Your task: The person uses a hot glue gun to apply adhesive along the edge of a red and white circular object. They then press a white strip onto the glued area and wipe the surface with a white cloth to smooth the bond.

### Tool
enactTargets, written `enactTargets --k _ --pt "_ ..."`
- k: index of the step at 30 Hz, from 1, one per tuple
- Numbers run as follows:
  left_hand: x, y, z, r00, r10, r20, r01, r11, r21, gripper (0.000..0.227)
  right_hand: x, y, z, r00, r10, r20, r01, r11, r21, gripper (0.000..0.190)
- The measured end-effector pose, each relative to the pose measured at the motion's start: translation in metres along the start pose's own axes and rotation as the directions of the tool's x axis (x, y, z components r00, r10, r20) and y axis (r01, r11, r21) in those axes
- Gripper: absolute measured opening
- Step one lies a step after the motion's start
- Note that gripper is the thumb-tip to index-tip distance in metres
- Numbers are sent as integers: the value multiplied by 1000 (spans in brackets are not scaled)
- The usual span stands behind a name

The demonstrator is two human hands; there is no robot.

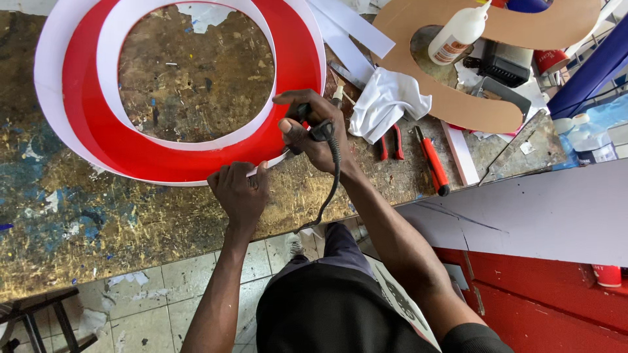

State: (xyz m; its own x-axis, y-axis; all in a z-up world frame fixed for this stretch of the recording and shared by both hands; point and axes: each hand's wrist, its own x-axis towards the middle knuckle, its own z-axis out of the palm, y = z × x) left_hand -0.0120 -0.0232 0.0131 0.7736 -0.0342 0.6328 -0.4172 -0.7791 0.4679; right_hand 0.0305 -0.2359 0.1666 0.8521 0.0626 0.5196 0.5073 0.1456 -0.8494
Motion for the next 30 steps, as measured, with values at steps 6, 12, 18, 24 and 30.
enactTargets --k 6,12,18,24,30 --pt "1 -5 3 1000 -9 -3 9 999 33 32 -4 -2 18 1000 25 6 -25 1000 1 46" --pt "-5 -12 11 1000 13 -12 -12 1000 28 29 1 2 45 974 -55 -218 50 998 -30 35" --pt "-10 -13 13 999 24 -32 -23 999 38 25 8 4 40 986 -13 -166 10 1000 -21 37" --pt "-7 -12 9 1000 2 -21 -2 1000 -1 27 33 -6 -6 1000 4 29 -4 1000 19 36" --pt "-7 -4 0 1000 0 4 1 1000 -27 22 32 -1 -17 998 37 43 -41 995 88 15"
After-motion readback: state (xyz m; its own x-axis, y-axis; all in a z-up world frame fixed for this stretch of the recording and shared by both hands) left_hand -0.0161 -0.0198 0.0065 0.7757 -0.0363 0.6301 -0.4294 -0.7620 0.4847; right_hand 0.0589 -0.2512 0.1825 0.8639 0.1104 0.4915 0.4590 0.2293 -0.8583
